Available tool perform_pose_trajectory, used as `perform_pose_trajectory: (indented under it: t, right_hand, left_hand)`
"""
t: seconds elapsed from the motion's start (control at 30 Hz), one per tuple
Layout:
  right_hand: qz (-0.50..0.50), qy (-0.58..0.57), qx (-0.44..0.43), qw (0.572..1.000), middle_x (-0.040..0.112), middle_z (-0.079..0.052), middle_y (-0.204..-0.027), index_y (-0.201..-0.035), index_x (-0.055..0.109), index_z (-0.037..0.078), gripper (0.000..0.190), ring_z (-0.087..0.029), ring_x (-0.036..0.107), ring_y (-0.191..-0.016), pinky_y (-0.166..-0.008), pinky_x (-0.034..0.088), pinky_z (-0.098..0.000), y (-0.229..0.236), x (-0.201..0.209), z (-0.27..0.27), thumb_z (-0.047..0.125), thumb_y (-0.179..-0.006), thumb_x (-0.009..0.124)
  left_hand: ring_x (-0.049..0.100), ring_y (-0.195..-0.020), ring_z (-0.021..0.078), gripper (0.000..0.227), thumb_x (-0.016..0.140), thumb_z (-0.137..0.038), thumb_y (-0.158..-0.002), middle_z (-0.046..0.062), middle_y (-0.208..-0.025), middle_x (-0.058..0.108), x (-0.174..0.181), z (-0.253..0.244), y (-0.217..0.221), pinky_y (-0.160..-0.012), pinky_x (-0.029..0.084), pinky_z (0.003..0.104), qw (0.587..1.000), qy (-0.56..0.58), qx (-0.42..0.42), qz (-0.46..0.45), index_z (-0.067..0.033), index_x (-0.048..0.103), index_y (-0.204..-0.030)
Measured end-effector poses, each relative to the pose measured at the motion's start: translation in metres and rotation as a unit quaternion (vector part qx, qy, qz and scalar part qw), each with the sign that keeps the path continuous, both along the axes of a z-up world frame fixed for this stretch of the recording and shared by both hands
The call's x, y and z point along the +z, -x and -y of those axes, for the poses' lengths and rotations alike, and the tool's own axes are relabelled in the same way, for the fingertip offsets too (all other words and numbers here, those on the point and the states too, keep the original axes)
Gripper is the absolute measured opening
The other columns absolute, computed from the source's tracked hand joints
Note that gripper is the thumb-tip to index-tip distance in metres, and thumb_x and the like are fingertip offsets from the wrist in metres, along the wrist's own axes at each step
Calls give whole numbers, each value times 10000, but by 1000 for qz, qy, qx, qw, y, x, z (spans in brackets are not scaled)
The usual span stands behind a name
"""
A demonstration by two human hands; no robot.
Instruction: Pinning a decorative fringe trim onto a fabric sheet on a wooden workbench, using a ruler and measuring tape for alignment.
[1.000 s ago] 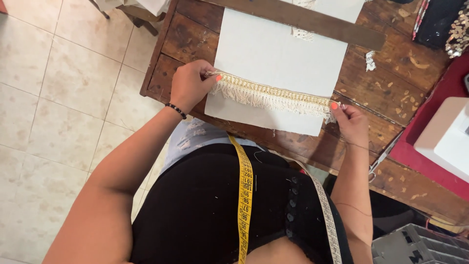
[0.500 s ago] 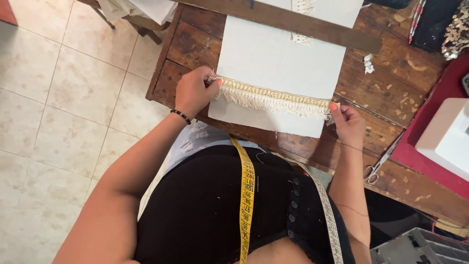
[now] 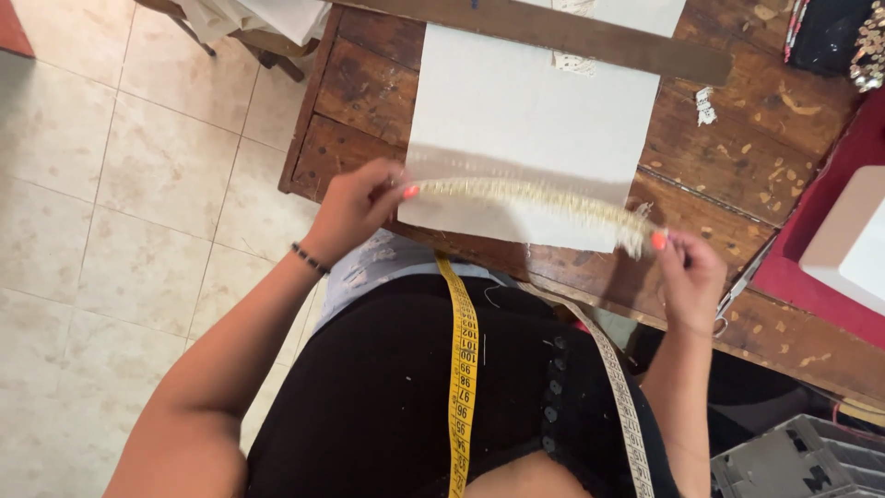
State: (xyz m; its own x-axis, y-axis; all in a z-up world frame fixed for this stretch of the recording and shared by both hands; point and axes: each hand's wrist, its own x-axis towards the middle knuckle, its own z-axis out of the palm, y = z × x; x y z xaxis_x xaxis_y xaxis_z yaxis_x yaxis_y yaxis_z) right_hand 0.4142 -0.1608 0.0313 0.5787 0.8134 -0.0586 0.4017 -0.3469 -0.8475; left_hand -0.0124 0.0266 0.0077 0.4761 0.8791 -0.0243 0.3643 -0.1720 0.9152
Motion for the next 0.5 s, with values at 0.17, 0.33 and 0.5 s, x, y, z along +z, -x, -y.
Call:
perform_pose_trajectory:
  t: [0.17, 0.33, 0.5]
  right_hand:
    - [-110, 30, 18, 993, 671, 63, -949, -1115, 716, 132, 105, -11, 598, -905, -924, 563, -206, -23, -16, 62, 146, -1016, 746]
    - [-43, 179, 0, 983, 509, 124, -695, -1025, 734, 179, 134, -21, 475, -701, -807, 527, -233, -7, -21, 44, 311, -1017, 754]
    - [135, 243, 47, 959, 380, 99, -623, -1127, 745, 215, 264, -72, 434, -601, -655, 416, -283, -16, -35, 37, 441, -992, 729]
  left_hand:
    - [519, -567, 68, 113, 683, -219, -983, -24, -720, 629, 32, 22, 14, -525, 439, 217, 995, 70, -68, -13, -115, 641, -974]
    - [570, -571, 86, 160, 694, -272, -980, -41, -663, 649, -5, 26, 6, -558, 460, 252, 993, 85, -24, -85, -131, 636, -932]
    - [569, -546, 153, 191, 662, -304, -1002, -26, -652, 599, -4, 21, 3, -469, 415, 309, 977, 9, -15, -215, -137, 612, -925]
